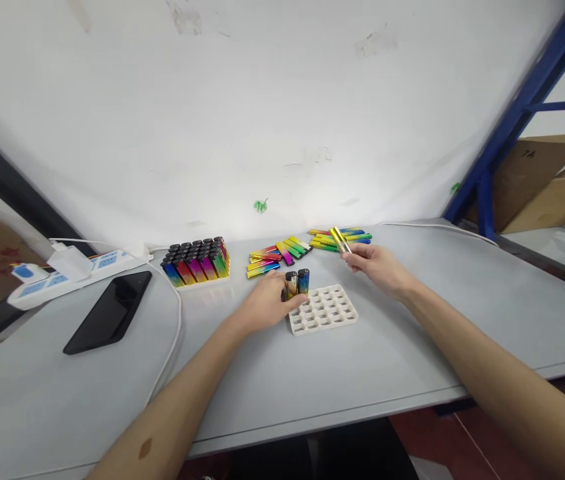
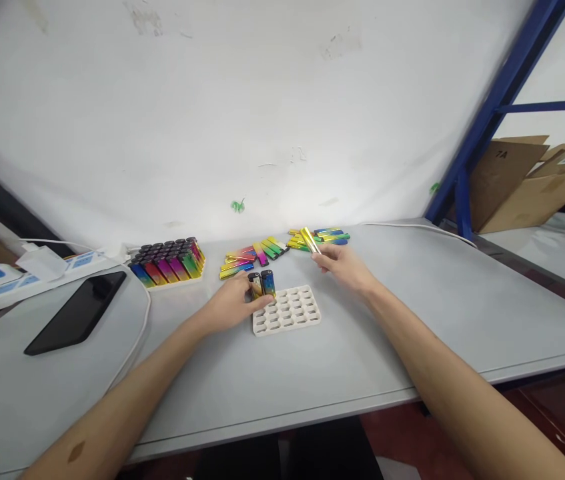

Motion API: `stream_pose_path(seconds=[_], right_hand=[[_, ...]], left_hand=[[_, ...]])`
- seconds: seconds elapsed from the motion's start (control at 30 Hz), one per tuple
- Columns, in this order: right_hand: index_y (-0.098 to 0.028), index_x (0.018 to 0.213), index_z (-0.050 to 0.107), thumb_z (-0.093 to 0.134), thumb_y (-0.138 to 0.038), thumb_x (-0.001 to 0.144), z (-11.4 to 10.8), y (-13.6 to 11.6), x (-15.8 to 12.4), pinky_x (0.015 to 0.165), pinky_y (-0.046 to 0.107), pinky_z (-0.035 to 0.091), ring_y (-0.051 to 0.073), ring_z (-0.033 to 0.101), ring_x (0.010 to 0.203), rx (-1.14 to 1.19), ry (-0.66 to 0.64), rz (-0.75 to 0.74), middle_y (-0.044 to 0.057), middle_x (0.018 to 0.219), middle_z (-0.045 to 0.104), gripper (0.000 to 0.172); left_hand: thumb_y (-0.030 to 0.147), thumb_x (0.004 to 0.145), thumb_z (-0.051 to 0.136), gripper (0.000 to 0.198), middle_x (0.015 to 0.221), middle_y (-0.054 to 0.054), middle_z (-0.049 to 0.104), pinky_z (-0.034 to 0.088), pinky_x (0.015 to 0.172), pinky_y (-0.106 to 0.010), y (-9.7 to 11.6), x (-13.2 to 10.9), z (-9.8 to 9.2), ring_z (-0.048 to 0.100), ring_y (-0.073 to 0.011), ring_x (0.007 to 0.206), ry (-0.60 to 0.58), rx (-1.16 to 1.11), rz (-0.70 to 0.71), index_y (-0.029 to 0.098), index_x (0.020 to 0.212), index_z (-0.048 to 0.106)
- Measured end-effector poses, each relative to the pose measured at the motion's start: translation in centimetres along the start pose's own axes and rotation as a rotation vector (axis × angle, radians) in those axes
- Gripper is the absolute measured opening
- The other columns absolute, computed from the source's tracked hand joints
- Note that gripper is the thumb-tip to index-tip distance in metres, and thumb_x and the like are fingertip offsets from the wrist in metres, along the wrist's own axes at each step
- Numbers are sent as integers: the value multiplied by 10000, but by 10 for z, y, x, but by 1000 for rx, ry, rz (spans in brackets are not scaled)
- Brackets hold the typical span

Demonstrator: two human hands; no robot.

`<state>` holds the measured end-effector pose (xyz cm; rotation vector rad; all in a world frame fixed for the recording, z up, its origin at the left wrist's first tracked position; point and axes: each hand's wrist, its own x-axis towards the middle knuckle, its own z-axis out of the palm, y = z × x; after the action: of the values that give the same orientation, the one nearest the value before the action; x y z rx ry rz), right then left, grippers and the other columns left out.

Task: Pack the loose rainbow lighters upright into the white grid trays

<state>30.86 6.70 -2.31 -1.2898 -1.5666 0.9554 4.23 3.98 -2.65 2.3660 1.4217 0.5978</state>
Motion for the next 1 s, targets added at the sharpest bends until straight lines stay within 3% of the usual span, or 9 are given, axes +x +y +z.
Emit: stream_pose_path(seconds=[0.13,0.33,0.4,0.5,0.6,0.77,1.0], right_hand=[[-198,793,695,710,-553,762,-2,-2,-1,640,273,394,119,448,634,43,88,47,-12,679,529,356],[-193,827,658,723,-546,767,2,-10,-1,710,305,530,174,609,823,447,77,117,53,899,648,363],[-216,868,622,709,-558,776,2,-13,-3,620,299,533,159,603,719,518,71,149,23,823,625,365],[-247,919,592,678,-576,797,2,-15,-5,421,196,367,86,435,496,564,55,169,-49,641,477,361],[-225,885,597,609,-623,822,1,-15,-4,374,176,195,61,277,434,582,41,197,-65,584,368,403],[-206,622,457,465,-617,868,-1,-15,-2,372,220,157,81,210,421,560,26,252,-52,515,308,479],[-217,619,412,419,-413,846,-1,-21,-5,387,230,118,83,159,402,573,79,290,-64,476,271,300]], left_hand=[[541,834,586,404,753,-35,625,429,690,-321,1,0,0,586,-215,791,-3,5,-4,202,615,570],[549,842,574,429,749,-41,620,425,694,-331,0,0,0,581,-233,836,-10,21,15,205,589,541],[543,842,577,426,747,-41,616,424,698,-332,0,0,0,579,-233,841,-13,19,16,205,585,537],[536,853,564,408,752,-40,618,425,707,-336,1,0,-1,578,-236,852,-32,2,13,208,610,575],[548,846,564,416,761,-42,609,427,709,-343,1,0,-1,577,-235,831,-23,5,2,204,612,573],[548,847,563,420,760,-44,599,427,718,-343,2,-1,-2,572,-237,838,-27,3,3,199,612,573],[542,850,567,414,809,-60,617,427,717,-344,2,0,-2,569,-242,859,-29,6,-7,196,625,587]])
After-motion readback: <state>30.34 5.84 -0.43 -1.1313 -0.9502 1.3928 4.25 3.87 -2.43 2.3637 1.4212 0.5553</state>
